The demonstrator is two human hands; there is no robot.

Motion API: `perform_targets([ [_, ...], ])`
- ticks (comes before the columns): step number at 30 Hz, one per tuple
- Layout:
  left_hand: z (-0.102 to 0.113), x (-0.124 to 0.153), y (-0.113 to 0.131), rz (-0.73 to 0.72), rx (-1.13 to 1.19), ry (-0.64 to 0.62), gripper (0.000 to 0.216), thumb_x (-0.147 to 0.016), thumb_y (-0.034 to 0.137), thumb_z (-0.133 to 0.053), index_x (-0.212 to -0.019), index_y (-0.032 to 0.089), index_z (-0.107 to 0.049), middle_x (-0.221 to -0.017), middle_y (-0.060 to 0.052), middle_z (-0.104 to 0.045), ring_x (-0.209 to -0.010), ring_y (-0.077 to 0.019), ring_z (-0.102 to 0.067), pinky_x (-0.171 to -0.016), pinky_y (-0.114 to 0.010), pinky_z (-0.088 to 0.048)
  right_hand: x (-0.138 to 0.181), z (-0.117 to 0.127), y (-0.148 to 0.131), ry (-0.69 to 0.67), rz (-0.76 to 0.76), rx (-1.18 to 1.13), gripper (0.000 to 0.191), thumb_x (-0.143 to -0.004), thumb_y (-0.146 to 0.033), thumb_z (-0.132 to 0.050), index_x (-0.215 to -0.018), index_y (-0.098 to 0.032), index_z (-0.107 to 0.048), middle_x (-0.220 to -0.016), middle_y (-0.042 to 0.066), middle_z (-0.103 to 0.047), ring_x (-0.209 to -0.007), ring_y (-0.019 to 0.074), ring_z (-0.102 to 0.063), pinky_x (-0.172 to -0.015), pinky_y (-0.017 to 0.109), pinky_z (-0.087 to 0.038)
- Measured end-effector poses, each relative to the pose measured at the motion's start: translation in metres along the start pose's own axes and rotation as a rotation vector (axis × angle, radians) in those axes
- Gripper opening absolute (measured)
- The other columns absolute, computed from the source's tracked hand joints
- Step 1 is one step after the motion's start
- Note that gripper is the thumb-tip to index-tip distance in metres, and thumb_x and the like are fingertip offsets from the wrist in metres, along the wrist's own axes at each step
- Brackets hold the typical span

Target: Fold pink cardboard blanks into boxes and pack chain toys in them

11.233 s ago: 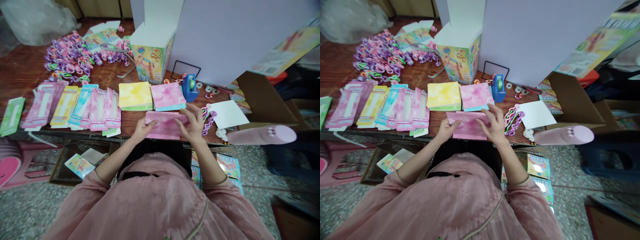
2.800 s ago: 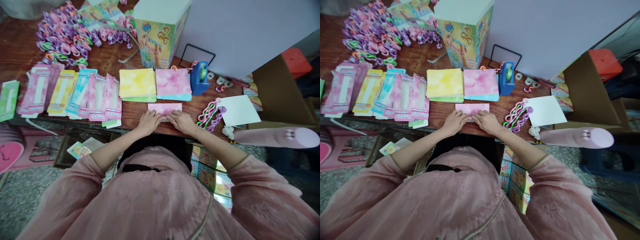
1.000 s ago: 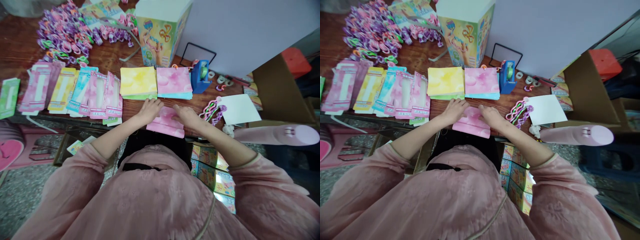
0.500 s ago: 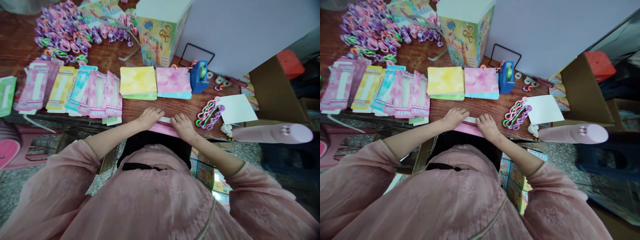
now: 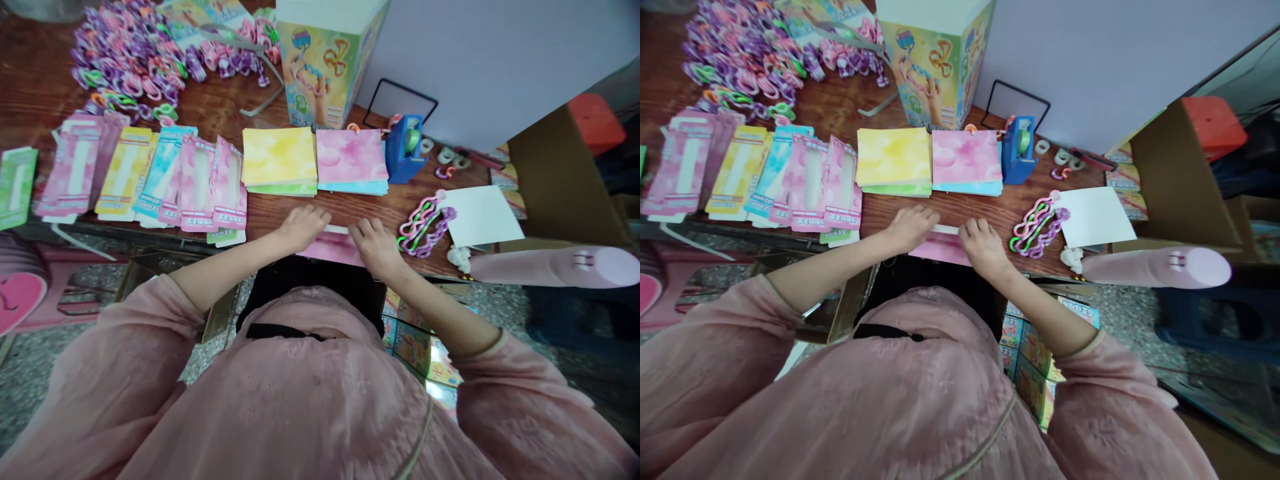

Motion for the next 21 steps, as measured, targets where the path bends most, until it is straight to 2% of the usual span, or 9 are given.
perform_targets([
  [3, 0.007, -0.02, -0.01, 0.029, -0.009, -0.04, 0.037, -0.096, 0.001, -0.044, -0.123, 0.014, -0.066, -0.119, -0.015, -0.071, -0.113, -0.0285, -0.065, -0.08, -0.036, -0.049, -0.022, 0.003, 0.016, -0.045, 0.019, 0.015, 0.038, -0.101, -0.008, -0.035, -0.115, -0.01, -0.07, -0.107, 0.02, -0.064, -0.101, 0.0315, -0.049, -0.076, 0.037, -0.038],
  [6, 0.003, -0.025, -0.011, 0.026, -0.059, -0.034, 0.04, -0.097, 0.0, -0.038, -0.126, 0.011, -0.064, -0.122, -0.018, -0.07, -0.117, -0.0301, -0.064, -0.083, -0.037, -0.05, -0.033, 0.001, 0.02, -0.066, 0.063, 0.044, 0.041, -0.101, -0.007, -0.032, -0.117, -0.007, -0.069, -0.107, 0.021, -0.064, -0.099, 0.0312, -0.05, -0.078, 0.038, -0.039],
  [9, -0.009, -0.015, -0.01, -0.01, -0.078, -0.024, 0.039, -0.099, 0.001, -0.035, -0.123, 0.009, -0.065, -0.118, -0.019, -0.069, -0.114, -0.0306, -0.065, -0.08, -0.037, -0.05, -0.028, -0.005, 0.016, -0.086, 0.09, 0.029, 0.042, -0.1, -0.006, -0.031, -0.12, -0.005, -0.069, -0.107, 0.022, -0.065, -0.096, 0.0309, -0.051, -0.08, 0.039, -0.04],
  [13, -0.022, 0.002, -0.01, -0.048, -0.017, 0.001, 0.035, -0.101, 0.007, -0.04, -0.119, 0.015, -0.069, -0.109, -0.017, -0.07, -0.101, -0.028, -0.066, -0.075, -0.037, -0.049, -0.017, -0.012, 0.01, -0.093, 0.08, -0.013, 0.043, -0.099, -0.005, -0.031, -0.122, -0.004, -0.068, -0.104, 0.022, -0.066, -0.095, 0.0311, -0.052, -0.083, 0.041, -0.041],
  [17, -0.02, 0.007, -0.004, -0.105, -0.054, 0.054, 0.039, -0.102, 0.008, -0.035, -0.112, 0.018, -0.072, -0.111, -0.017, -0.07, -0.106, -0.0292, -0.063, -0.08, -0.039, -0.048, -0.013, -0.015, 0.011, -0.106, 0.092, -0.024, 0.042, -0.101, -0.006, -0.032, -0.124, -0.006, -0.067, -0.103, 0.019, -0.066, -0.095, 0.0302, -0.053, -0.084, 0.039, -0.042],
  [21, -0.015, 0.009, 0.005, -0.165, -0.079, 0.025, 0.038, -0.099, 0.003, -0.038, -0.111, 0.011, -0.074, -0.113, -0.02, -0.068, -0.113, -0.031, -0.059, -0.085, -0.042, -0.049, -0.014, -0.012, 0.015, -0.106, 0.109, -0.054, 0.037, -0.102, -0.009, -0.035, -0.116, -0.01, -0.069, -0.106, 0.017, -0.065, -0.097, 0.0287, -0.05, -0.083, 0.037, -0.041],
])
Point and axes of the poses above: each hand's wrist, its own x-axis away from the middle knuckle, its own z-axis out of the back of the hand, y = z × x, the point moved 1 cm from there along -x, towards the middle knuckle
